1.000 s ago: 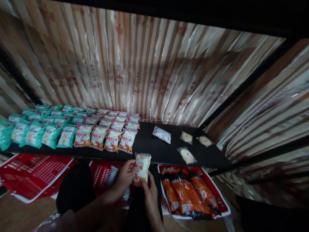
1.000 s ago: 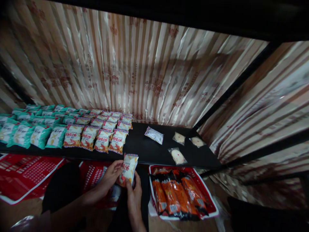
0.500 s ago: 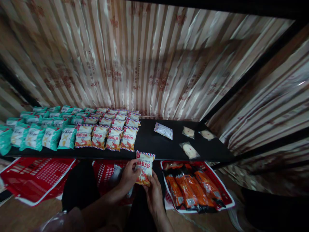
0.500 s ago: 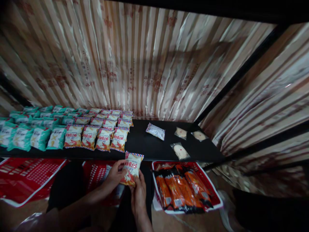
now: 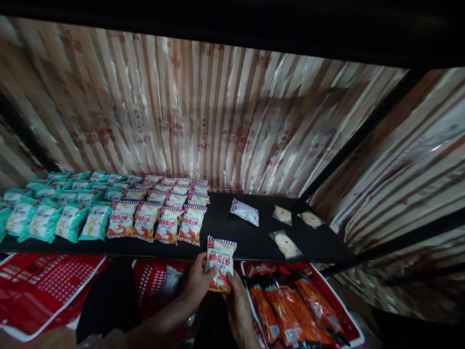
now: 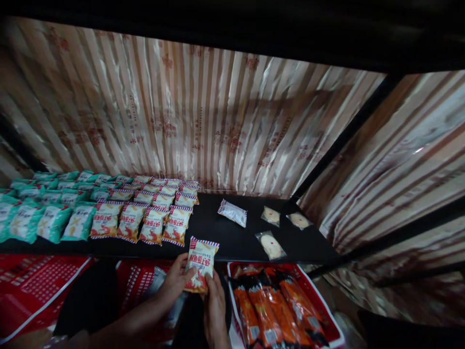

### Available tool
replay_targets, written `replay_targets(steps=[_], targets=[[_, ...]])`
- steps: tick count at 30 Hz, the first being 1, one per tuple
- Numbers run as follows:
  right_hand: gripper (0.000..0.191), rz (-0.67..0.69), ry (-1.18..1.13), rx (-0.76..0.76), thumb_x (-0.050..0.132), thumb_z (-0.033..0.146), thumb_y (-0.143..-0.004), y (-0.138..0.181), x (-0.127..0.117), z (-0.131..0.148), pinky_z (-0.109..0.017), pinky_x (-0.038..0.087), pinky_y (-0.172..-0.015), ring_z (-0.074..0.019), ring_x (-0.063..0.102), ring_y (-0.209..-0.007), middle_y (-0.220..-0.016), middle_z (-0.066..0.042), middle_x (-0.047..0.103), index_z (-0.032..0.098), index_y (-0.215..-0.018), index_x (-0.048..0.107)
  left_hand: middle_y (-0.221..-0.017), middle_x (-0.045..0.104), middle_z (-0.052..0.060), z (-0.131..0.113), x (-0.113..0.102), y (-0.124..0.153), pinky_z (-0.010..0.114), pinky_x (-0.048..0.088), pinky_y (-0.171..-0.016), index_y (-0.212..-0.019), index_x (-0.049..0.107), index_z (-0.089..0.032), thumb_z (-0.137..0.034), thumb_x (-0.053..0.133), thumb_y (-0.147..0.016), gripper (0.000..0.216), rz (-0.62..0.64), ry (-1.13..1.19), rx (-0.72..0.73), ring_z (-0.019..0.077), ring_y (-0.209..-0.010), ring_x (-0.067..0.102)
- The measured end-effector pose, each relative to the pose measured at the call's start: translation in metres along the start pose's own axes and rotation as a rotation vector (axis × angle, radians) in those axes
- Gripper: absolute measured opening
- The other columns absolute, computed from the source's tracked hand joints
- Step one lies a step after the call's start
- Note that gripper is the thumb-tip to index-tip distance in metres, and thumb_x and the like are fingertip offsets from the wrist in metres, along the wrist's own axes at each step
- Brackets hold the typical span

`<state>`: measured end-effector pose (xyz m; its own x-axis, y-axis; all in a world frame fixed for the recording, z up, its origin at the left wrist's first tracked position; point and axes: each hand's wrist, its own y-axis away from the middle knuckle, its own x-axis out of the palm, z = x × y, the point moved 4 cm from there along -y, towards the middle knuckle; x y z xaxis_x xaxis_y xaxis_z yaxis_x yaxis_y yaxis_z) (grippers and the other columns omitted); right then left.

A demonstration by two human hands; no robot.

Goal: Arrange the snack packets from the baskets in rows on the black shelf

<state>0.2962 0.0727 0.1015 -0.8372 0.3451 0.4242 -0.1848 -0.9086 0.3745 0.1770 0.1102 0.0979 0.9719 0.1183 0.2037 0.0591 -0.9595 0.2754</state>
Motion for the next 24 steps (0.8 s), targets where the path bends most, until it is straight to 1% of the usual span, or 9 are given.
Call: replay_targets(steps=[4, 7, 12, 14, 17, 21, 24], targets=[[0.051, 0.089, 0.109, -0.016, 0.072, 0.045, -0.068, -0.010, 0.005, 0.012, -0.037, 0.050, -0.082, -0.0252, 0.064, -0.096, -0.098, -0.007, 0.071, 0.018, -0.110, 0.061, -0.096, 0.067, 0.007, -0.007, 0.007, -0.009, 0.030, 0.051, -0.077, -0.108, 0.054, -0.016, -0.022, 0.070, -0.065, 0.046, -0.014, -0.096, 0.016, 0.0205, -0.085, 0.066], [0.051, 0.156, 0.133, -0.003, 0.071, 0.045, -0.069, -0.024, 0.006, 0.020, -0.037, 0.050, -0.082, -0.0241, 0.065, -0.093, -0.097, -0.006, 0.072, 0.018, -0.111, 0.060, -0.099, 0.066, 0.008, -0.010, 0.012, -0.018, 0.031, 0.051, -0.078, -0.110, 0.053, -0.015, -0.019, 0.068, -0.066, 0.047, -0.047, -0.151, 0.022, 0.0205, -0.087, 0.065], [0.046, 0.159, 0.177, -0.011, 0.076, 0.044, -0.063, -0.052, 0.009, 0.039, -0.036, 0.051, -0.076, -0.0242, 0.067, -0.085, -0.086, -0.005, 0.073, 0.017, -0.098, 0.065, -0.106, 0.064, 0.008, -0.014, 0.024, -0.036, 0.029, 0.050, -0.082, -0.115, 0.051, -0.018, -0.019, 0.065, -0.073, 0.045, -0.048, -0.141, 0.035, 0.0194, -0.092, 0.064], [0.047, 0.193, 0.176, 0.003, 0.078, 0.042, -0.060, -0.062, 0.014, 0.046, -0.036, 0.052, -0.073, -0.0245, 0.067, -0.083, -0.083, -0.005, 0.073, 0.017, -0.098, 0.066, -0.107, 0.064, 0.008, -0.016, 0.026, -0.044, 0.030, 0.050, -0.084, -0.117, 0.050, -0.019, -0.020, 0.062, -0.075, 0.043, -0.060, -0.139, 0.044, 0.0192, -0.094, 0.063], [0.047, 0.255, 0.175, 0.066, 0.081, 0.037, -0.056, -0.077, 0.019, 0.055, -0.035, 0.052, -0.069, -0.0242, 0.068, -0.077, -0.079, -0.004, 0.073, 0.017, -0.096, 0.066, -0.109, 0.063, 0.008, -0.018, 0.029, -0.056, 0.031, 0.049, -0.087, -0.118, 0.050, -0.018, -0.021, 0.060, -0.078, 0.041, -0.090, -0.141, 0.048, 0.0194, -0.096, 0.063], [0.042, 0.304, 0.213, 0.119, 0.082, 0.034, -0.055, -0.100, 0.022, 0.065, -0.034, 0.052, -0.065, -0.0227, 0.068, -0.070, -0.074, -0.004, 0.073, 0.017, -0.091, 0.067, -0.110, 0.063, 0.010, -0.020, 0.034, -0.074, 0.033, 0.048, -0.089, -0.119, 0.048, -0.017, -0.022, 0.058, -0.079, 0.041, -0.117, -0.173, 0.066, 0.0199, -0.096, 0.063], [0.036, 0.331, 0.255, 0.082, 0.081, 0.034, -0.056, -0.121, 0.025, 0.074, -0.032, 0.052, -0.066, -0.0191, 0.067, -0.065, -0.073, -0.002, 0.073, 0.016, -0.084, 0.068, -0.111, 0.062, 0.013, -0.022, 0.039, -0.088, 0.034, 0.047, -0.089, -0.122, 0.045, -0.014, -0.020, 0.054, -0.082, 0.042, -0.122, -0.221, 0.085, 0.0202, -0.097, 0.063]])
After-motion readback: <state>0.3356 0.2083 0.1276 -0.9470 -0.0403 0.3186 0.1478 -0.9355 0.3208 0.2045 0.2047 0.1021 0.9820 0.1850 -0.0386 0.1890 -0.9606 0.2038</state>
